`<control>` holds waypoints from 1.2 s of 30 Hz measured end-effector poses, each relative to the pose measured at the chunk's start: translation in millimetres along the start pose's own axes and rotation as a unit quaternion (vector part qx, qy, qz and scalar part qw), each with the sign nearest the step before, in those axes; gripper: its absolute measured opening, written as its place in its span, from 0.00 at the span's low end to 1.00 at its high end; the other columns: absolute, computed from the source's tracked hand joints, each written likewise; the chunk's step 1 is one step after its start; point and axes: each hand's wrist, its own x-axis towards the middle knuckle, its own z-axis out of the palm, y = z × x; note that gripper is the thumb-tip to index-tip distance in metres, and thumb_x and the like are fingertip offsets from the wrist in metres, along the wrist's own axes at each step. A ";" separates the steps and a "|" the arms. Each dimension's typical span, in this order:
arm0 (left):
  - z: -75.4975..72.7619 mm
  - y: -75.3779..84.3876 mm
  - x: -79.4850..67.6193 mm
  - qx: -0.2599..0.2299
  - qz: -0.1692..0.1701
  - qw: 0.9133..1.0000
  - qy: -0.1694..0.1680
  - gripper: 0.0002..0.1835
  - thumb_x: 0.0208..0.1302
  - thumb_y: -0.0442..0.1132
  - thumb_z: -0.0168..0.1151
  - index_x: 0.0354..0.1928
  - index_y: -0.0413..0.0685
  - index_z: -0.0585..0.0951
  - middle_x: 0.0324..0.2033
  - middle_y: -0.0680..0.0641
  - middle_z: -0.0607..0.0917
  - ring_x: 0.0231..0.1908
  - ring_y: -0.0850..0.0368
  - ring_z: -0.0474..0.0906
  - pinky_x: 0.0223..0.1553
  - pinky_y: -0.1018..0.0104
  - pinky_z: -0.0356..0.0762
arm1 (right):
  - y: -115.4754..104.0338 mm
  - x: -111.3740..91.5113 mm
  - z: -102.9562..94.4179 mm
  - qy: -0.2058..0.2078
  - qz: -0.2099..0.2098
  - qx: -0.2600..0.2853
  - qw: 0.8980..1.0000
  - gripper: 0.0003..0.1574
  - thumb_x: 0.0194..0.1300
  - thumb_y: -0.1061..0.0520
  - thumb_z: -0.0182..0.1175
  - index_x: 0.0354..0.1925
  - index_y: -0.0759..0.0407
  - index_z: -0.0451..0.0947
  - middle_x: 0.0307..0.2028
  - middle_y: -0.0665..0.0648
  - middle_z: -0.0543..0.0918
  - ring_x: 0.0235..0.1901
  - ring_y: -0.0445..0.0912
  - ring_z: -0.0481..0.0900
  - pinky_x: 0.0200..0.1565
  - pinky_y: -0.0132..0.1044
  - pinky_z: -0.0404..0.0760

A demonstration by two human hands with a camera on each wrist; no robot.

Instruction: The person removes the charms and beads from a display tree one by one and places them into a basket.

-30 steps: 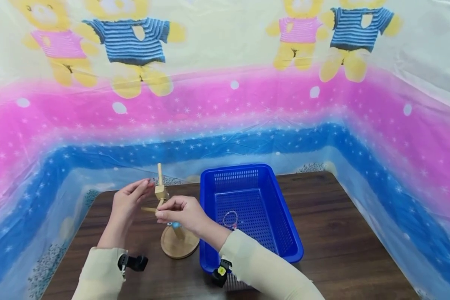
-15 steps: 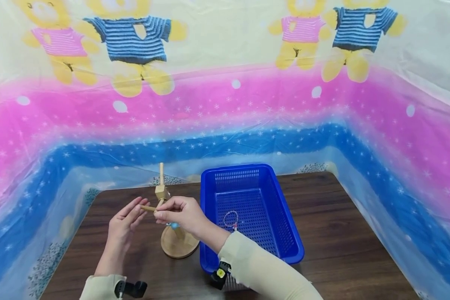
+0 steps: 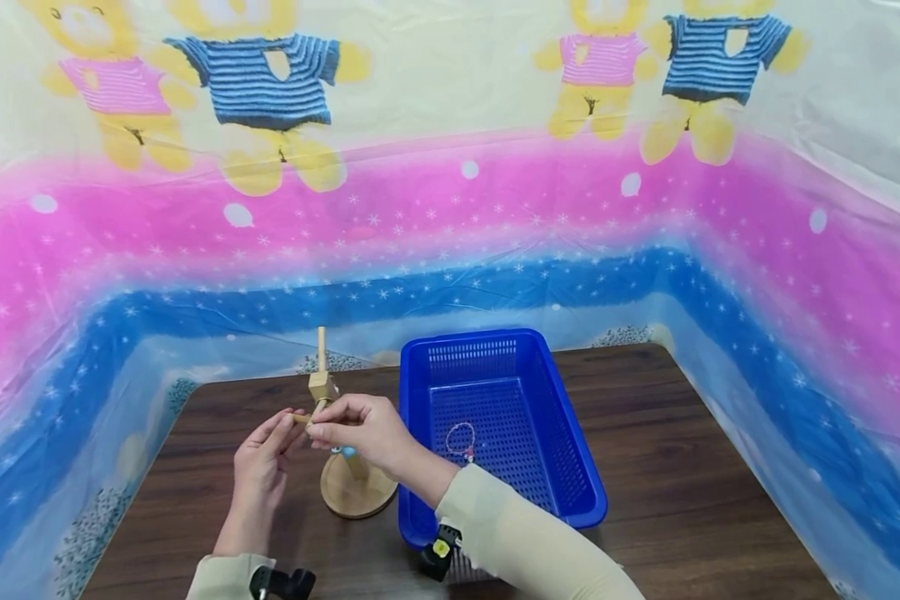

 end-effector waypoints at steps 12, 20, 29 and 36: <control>1.9 -0.7 -2.0 -0.001 -0.006 0.999 0.034 0.14 0.71 0.25 0.60 0.30 0.47 0.88 0.29 0.51 0.93 0.29 0.64 0.91 0.35 0.76 0.90 | -1.3 -0.2 -10.6 0.009 0.017 -0.021 1.000 0.18 0.71 0.63 0.63 0.51 0.78 0.78 0.30 0.40 0.87 0.33 0.35 0.86 0.54 0.62 0.88; 0.8 -0.2 -2.1 0.002 -0.005 1.000 0.025 0.15 0.71 0.25 0.60 0.29 0.48 0.88 0.29 0.51 0.93 0.30 0.64 0.91 0.35 0.76 0.90 | 4.6 3.6 -15.5 0.073 0.052 -0.040 0.995 0.16 0.69 0.63 0.64 0.50 0.75 0.80 0.38 0.69 0.88 0.32 0.37 0.84 0.49 0.47 0.93; 0.9 -0.4 -2.3 0.013 -0.008 1.000 0.020 0.13 0.71 0.27 0.61 0.31 0.48 0.88 0.29 0.52 0.93 0.31 0.66 0.91 0.37 0.76 0.90 | 13.0 8.9 -14.3 0.109 0.035 -0.103 0.988 0.14 0.70 0.62 0.64 0.48 0.72 0.81 0.43 0.75 0.86 0.30 0.35 0.83 0.45 0.51 0.93; 1.1 -1.0 -1.9 0.012 -0.009 1.000 0.016 0.13 0.71 0.27 0.61 0.30 0.49 0.88 0.29 0.52 0.93 0.31 0.66 0.91 0.37 0.77 0.90 | 17.0 14.0 -12.3 0.128 0.011 -0.160 0.979 0.11 0.68 0.60 0.66 0.45 0.67 0.82 0.42 0.70 0.86 0.32 0.37 0.80 0.37 0.31 0.87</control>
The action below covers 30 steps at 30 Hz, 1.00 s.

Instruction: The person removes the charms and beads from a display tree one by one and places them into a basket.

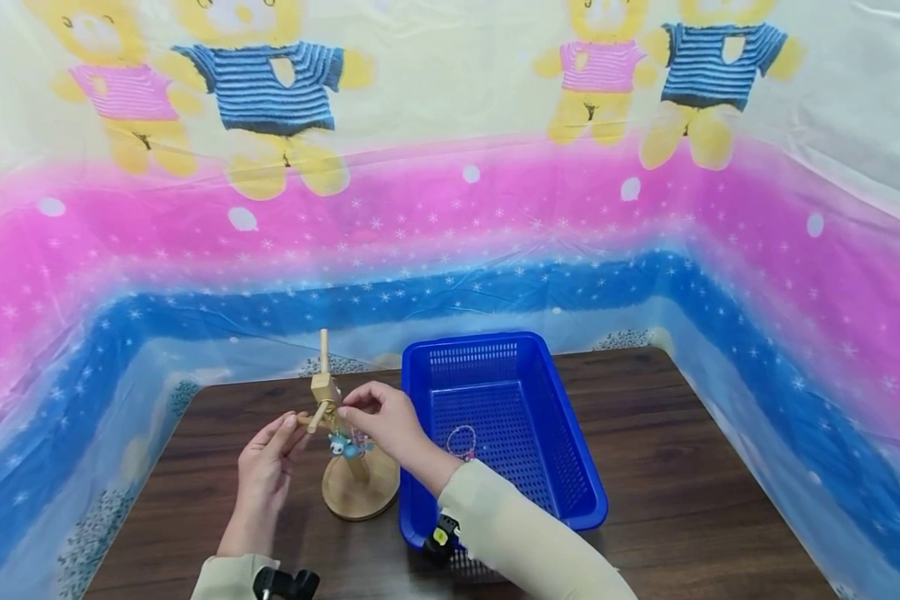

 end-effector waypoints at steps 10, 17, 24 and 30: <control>0.3 1.1 -1.0 0.014 -0.012 1.000 0.008 0.14 0.72 0.28 0.60 0.30 0.50 0.88 0.29 0.53 0.93 0.30 0.67 0.90 0.36 0.78 0.89 | 0.9 7.0 7.9 0.003 -0.006 0.004 1.000 0.11 0.67 0.60 0.68 0.44 0.67 0.82 0.41 0.69 0.87 0.30 0.34 0.77 0.33 0.24 0.80; 0.9 1.3 0.6 0.016 -0.021 1.000 0.013 0.14 0.72 0.29 0.60 0.30 0.51 0.87 0.28 0.53 0.93 0.30 0.67 0.90 0.36 0.78 0.89 | 0.7 10.7 11.6 0.014 -0.017 -0.002 1.000 0.09 0.66 0.62 0.68 0.42 0.67 0.83 0.40 0.69 0.87 0.29 0.34 0.76 0.32 0.22 0.79; 0.2 1.0 1.1 0.017 -0.022 1.000 0.010 0.14 0.73 0.28 0.60 0.30 0.50 0.87 0.29 0.53 0.93 0.30 0.67 0.90 0.35 0.78 0.89 | 3.1 9.1 13.5 0.033 -0.042 -0.049 0.997 0.06 0.66 0.60 0.68 0.39 0.64 0.85 0.37 0.65 0.89 0.30 0.35 0.78 0.33 0.22 0.80; 0.8 0.4 1.8 0.015 -0.021 1.000 0.012 0.13 0.72 0.29 0.60 0.31 0.50 0.87 0.28 0.53 0.93 0.30 0.67 0.90 0.35 0.78 0.89 | 3.0 8.5 13.8 0.042 -0.047 -0.056 0.996 0.06 0.66 0.60 0.68 0.38 0.63 0.86 0.36 0.64 0.90 0.31 0.36 0.80 0.34 0.23 0.82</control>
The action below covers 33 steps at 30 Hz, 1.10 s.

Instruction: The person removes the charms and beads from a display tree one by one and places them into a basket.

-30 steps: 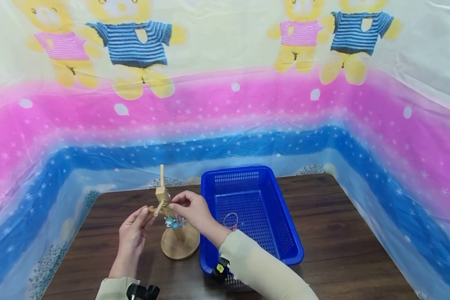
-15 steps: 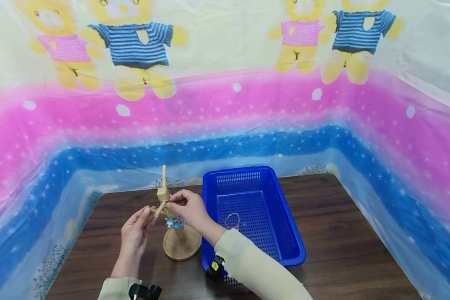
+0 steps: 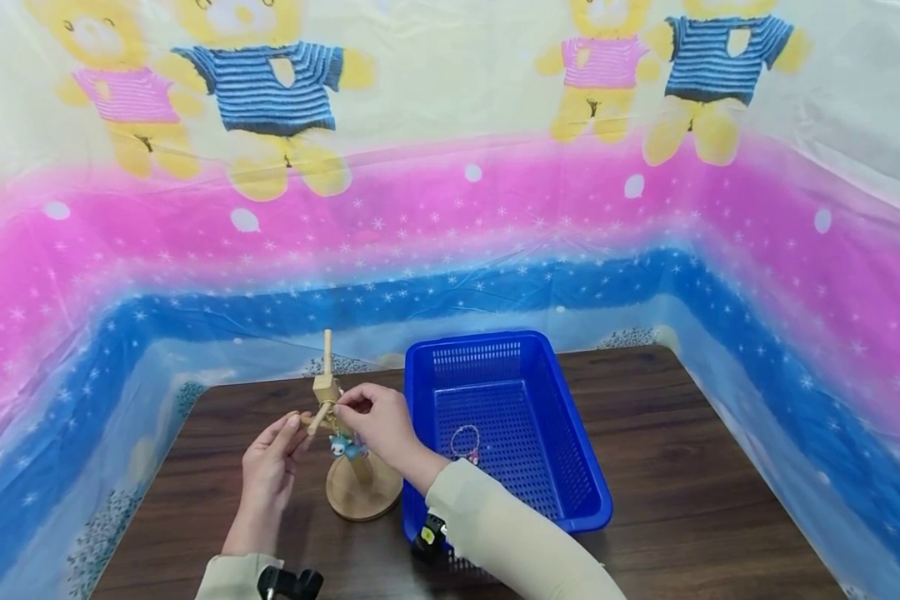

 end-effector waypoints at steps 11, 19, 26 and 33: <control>-0.2 -0.1 -0.7 0.017 0.000 1.000 0.008 0.12 0.72 0.30 0.62 0.32 0.50 0.88 0.29 0.54 0.93 0.30 0.67 0.90 0.35 0.78 0.89 | -0.7 -1.5 -1.8 -0.017 0.018 0.028 0.999 0.08 0.67 0.59 0.68 0.39 0.65 0.87 0.37 0.66 0.90 0.29 0.35 0.77 0.31 0.23 0.79; 0.3 -1.4 1.4 0.034 0.019 0.999 0.002 0.11 0.71 0.31 0.63 0.32 0.52 0.88 0.28 0.55 0.92 0.30 0.68 0.90 0.36 0.79 0.89 | -3.7 -3.5 -3.6 -0.025 0.030 0.027 0.999 0.07 0.67 0.59 0.68 0.39 0.63 0.88 0.38 0.64 0.91 0.30 0.34 0.79 0.33 0.24 0.82; 0.4 -0.6 0.6 0.031 0.019 0.999 0.009 0.11 0.70 0.29 0.63 0.31 0.51 0.87 0.29 0.55 0.92 0.30 0.68 0.90 0.37 0.78 0.89 | -9.1 -5.6 -5.3 -0.043 0.040 0.035 0.998 0.07 0.68 0.58 0.68 0.39 0.62 0.88 0.39 0.64 0.91 0.31 0.34 0.80 0.34 0.23 0.82; 2.7 0.2 -0.8 0.023 0.016 1.000 0.013 0.13 0.71 0.26 0.61 0.31 0.51 0.86 0.28 0.55 0.92 0.30 0.67 0.90 0.35 0.78 0.89 | -13.7 -7.0 -5.9 -0.053 0.036 0.031 0.997 0.07 0.67 0.59 0.68 0.38 0.63 0.88 0.39 0.64 0.90 0.30 0.34 0.79 0.32 0.23 0.80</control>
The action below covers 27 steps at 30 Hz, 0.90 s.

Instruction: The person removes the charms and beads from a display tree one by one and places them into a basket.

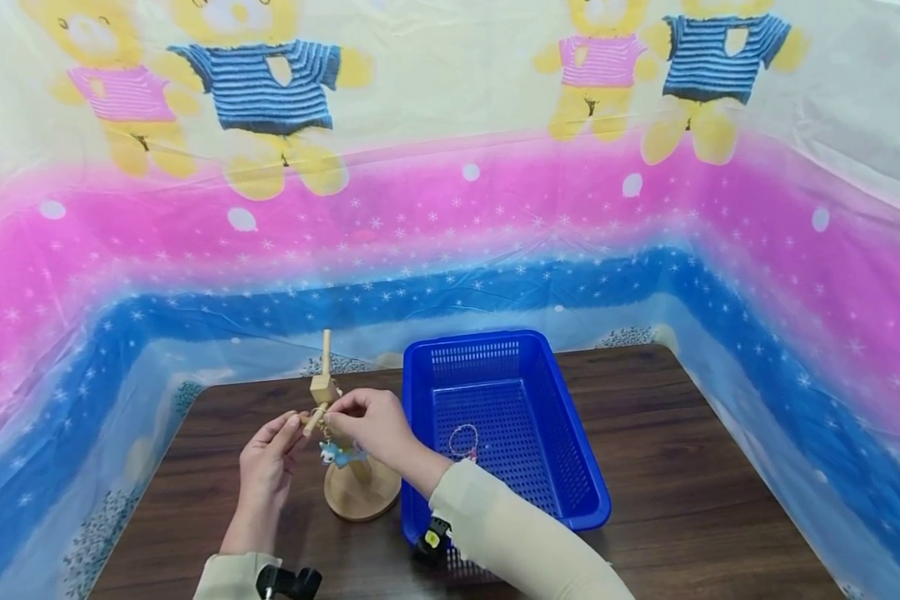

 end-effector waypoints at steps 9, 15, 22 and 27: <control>1.1 -0.1 -0.1 -0.002 0.009 1.000 -0.002 0.14 0.71 0.24 0.59 0.31 0.49 0.85 0.27 0.54 0.92 0.29 0.67 0.89 0.37 0.77 0.89 | -4.5 -4.6 -1.2 -0.009 -0.007 -0.004 1.000 0.07 0.66 0.60 0.69 0.37 0.64 0.88 0.38 0.65 0.91 0.29 0.35 0.79 0.30 0.23 0.80; 2.1 0.1 1.9 0.007 0.024 1.000 -0.003 0.14 0.71 0.24 0.59 0.30 0.49 0.84 0.27 0.55 0.92 0.29 0.67 0.89 0.39 0.76 0.90 | -8.0 -6.6 -2.4 -0.016 -0.018 -0.014 1.000 0.07 0.67 0.59 0.69 0.37 0.63 0.88 0.37 0.64 0.91 0.28 0.34 0.79 0.30 0.23 0.79; 3.6 0.3 1.4 0.013 0.028 1.000 -0.005 0.14 0.70 0.25 0.60 0.30 0.50 0.84 0.27 0.55 0.92 0.29 0.67 0.89 0.39 0.76 0.90 | -11.9 -9.5 -4.0 -0.024 -0.010 -0.011 1.000 0.06 0.67 0.58 0.68 0.37 0.61 0.89 0.39 0.62 0.91 0.29 0.34 0.80 0.29 0.23 0.79; 3.1 -0.7 1.0 0.010 0.020 1.000 0.005 0.13 0.70 0.24 0.61 0.30 0.49 0.84 0.26 0.55 0.91 0.28 0.67 0.89 0.37 0.77 0.89 | -14.3 -11.9 -4.5 -0.035 -0.009 -0.007 0.999 0.06 0.67 0.58 0.68 0.37 0.61 0.88 0.38 0.62 0.90 0.28 0.35 0.79 0.28 0.24 0.79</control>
